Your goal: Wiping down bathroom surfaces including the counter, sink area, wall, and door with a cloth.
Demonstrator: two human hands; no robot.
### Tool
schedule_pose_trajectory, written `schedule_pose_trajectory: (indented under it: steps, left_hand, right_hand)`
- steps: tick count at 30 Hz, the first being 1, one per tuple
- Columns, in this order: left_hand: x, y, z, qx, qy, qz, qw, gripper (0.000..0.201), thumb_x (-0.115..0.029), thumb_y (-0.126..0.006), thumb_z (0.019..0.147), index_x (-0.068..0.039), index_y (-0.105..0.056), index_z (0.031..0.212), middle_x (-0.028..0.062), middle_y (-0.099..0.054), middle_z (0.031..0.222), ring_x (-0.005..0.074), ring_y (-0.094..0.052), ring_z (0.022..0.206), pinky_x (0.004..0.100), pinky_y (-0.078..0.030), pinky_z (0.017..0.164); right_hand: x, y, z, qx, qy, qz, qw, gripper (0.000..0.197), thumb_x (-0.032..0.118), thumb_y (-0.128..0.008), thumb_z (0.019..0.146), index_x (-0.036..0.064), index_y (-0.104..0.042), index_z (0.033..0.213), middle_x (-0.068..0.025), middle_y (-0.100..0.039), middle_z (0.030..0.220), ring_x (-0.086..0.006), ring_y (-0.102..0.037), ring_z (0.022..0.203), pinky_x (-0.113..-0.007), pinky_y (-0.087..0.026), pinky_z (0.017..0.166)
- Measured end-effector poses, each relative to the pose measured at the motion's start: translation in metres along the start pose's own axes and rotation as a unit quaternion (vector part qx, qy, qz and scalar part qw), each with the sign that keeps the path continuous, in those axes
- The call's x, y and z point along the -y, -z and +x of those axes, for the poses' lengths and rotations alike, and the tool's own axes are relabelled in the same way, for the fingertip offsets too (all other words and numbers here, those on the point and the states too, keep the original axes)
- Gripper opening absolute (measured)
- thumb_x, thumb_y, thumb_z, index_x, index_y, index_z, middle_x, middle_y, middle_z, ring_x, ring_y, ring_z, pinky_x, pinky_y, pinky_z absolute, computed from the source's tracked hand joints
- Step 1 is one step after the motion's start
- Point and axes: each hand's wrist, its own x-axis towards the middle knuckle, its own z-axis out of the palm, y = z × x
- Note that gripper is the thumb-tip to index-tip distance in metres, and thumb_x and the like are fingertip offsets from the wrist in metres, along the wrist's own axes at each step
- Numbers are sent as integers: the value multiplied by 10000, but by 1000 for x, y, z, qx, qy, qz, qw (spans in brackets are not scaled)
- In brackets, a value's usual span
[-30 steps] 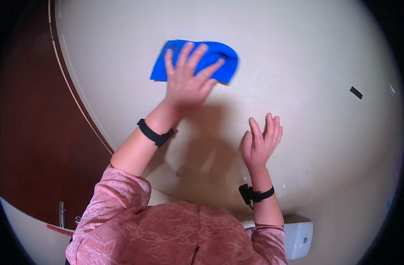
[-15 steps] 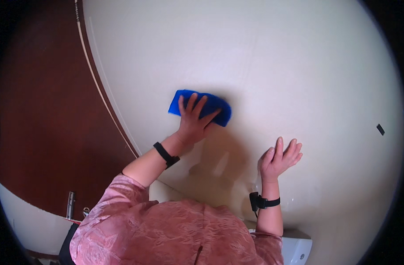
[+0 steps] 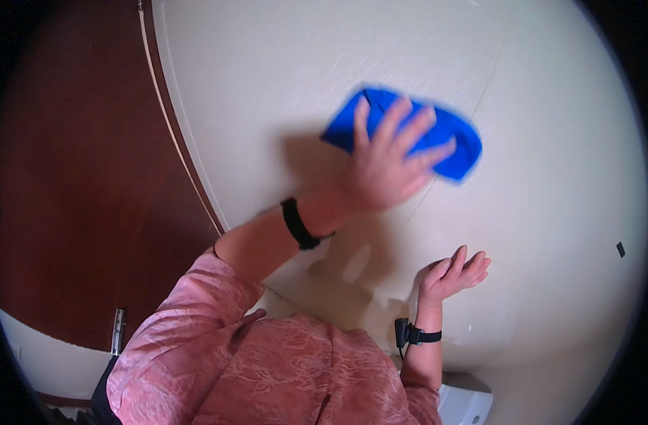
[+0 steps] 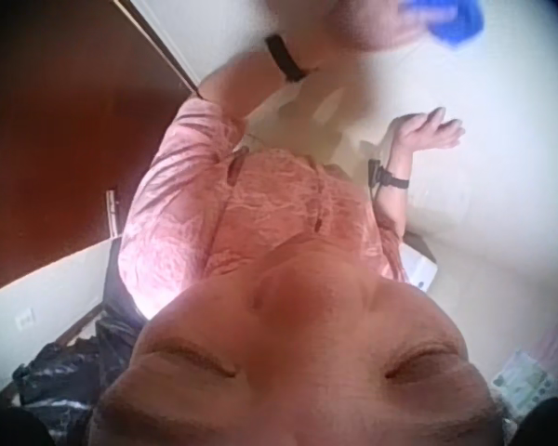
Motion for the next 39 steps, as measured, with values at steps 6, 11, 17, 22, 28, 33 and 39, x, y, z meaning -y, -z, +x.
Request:
schedule_pose_trajectory:
  steps: [6,11,17,22,28,33,39]
  left_hand:
    - [0,7,-72,82,-65,-5,994,346,-391,-711,842,-384,-715,1188,19,-527,1460,282,-439,1361,715,-266,1063]
    - [56,25,-21,-4,-38,24,999,439,-331,-743,832,-352,-693,1267,90,-500,1477,344,-437,1371,697,-233,1101]
    - [113,43,44,-125,-21,54,990,517,-329,-812,761,-278,-704,1264,149,-505,1466,394,-438,1365,712,-281,1055]
    - [87,39,-1,-8,72,63,995,515,-375,-719,857,-320,-639,1363,182,-400,1541,478,-318,1431,742,-202,1083]
    - [44,30,-161,110,28,63,992,483,-461,-676,889,-382,-625,1363,160,-363,1547,440,-233,1476,775,-115,1110]
    - [89,51,-150,131,7,80,988,492,-484,-673,885,-374,-627,1362,168,-361,1549,447,-227,1483,769,-137,1119]
    - [172,84,-51,-22,81,114,990,508,-412,-623,935,-214,-592,1401,264,-351,1543,512,-326,1414,708,-188,1126]
  right_hand:
    - [2,-5,3,-11,19,6,1000,464,197,-456,1032,90,-498,1482,-209,-306,1622,-418,-215,1520,-590,-108,1213]
    - [-1,-9,-3,-17,16,18,1000,452,205,-454,1027,87,-525,1457,-209,-302,1623,-428,-197,1524,-597,-91,1210]
    - [4,-11,2,-33,29,30,999,450,210,-455,1026,76,-530,1449,-208,-306,1623,-428,-205,1522,-588,-100,1215]
    - [2,-7,1,-29,12,5,999,448,223,-456,1025,69,-534,1438,-197,-316,1620,-423,-216,1521,-591,-103,1215]
    - [6,-7,4,-38,33,5,999,461,233,-457,1037,79,-497,1471,-189,-314,1626,-396,-210,1525,-577,-130,1218]
    - [0,-8,1,-29,23,3,999,452,226,-463,1031,71,-514,1452,-195,-302,1629,-413,-212,1524,-582,-110,1219]
    - [3,-6,0,-32,20,3,999,464,253,-435,1047,79,-491,1474,-197,-284,1638,-410,-209,1526,-579,-107,1220]
